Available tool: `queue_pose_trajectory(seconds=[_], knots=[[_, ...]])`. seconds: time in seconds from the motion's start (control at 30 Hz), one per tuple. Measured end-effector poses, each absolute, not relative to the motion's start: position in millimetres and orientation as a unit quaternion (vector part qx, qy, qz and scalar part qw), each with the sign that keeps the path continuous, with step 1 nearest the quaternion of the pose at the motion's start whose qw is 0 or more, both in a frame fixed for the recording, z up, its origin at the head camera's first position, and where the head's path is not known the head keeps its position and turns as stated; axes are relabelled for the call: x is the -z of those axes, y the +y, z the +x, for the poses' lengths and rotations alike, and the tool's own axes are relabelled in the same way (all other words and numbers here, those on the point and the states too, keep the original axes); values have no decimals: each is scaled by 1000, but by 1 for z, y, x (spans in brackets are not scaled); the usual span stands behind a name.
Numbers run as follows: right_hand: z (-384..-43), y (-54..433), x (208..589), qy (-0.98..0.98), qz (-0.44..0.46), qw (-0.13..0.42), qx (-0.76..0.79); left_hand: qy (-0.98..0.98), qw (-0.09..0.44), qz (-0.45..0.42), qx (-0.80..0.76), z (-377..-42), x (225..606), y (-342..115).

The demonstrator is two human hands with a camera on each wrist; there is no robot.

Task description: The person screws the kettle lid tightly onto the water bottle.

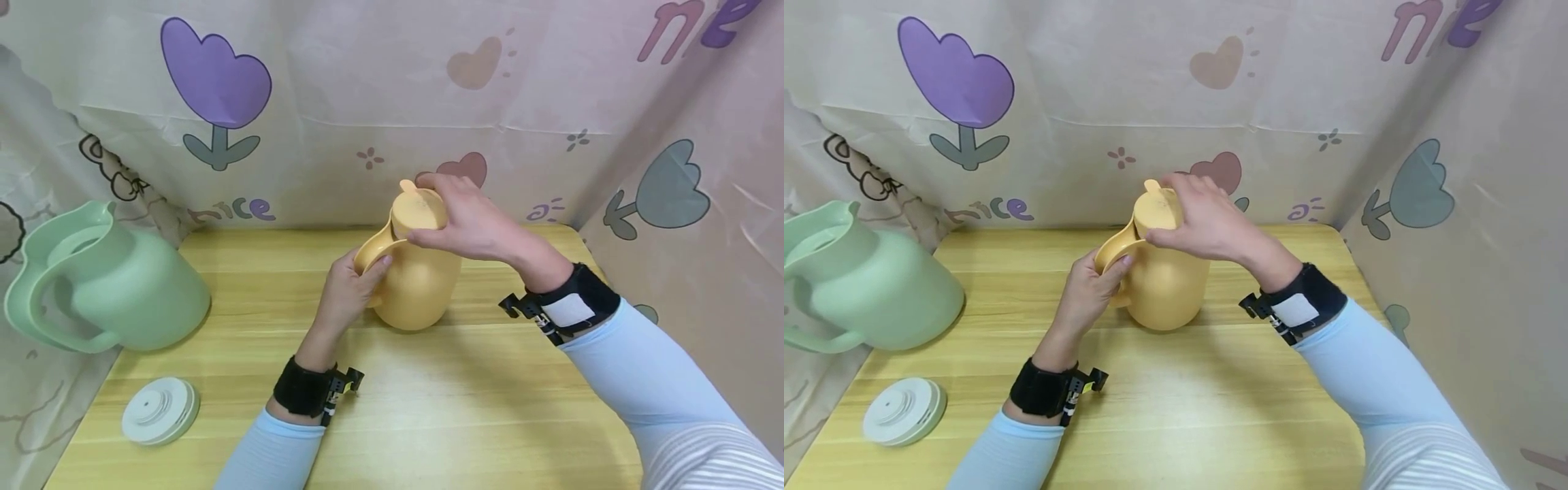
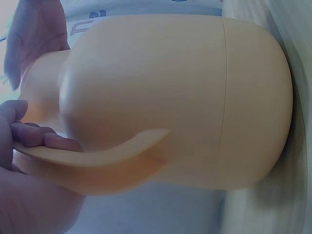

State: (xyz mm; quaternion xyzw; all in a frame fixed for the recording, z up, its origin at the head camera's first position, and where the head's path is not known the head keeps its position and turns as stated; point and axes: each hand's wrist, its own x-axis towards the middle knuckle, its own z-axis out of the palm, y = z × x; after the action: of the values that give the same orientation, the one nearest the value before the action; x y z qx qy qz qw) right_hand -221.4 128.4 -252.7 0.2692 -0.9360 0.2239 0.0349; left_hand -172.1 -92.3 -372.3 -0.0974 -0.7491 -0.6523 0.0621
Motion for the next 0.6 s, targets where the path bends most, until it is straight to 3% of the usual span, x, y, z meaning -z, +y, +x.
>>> queue_pose_trajectory(seconds=[0.2,0.6], knots=[[-220,139,253,-926,278,8,-255,-744,57,-95,659,-172,372,-91],[-223,136,267,-935,251,72,-241,-748,62,-90,655,-173,373,-92]])
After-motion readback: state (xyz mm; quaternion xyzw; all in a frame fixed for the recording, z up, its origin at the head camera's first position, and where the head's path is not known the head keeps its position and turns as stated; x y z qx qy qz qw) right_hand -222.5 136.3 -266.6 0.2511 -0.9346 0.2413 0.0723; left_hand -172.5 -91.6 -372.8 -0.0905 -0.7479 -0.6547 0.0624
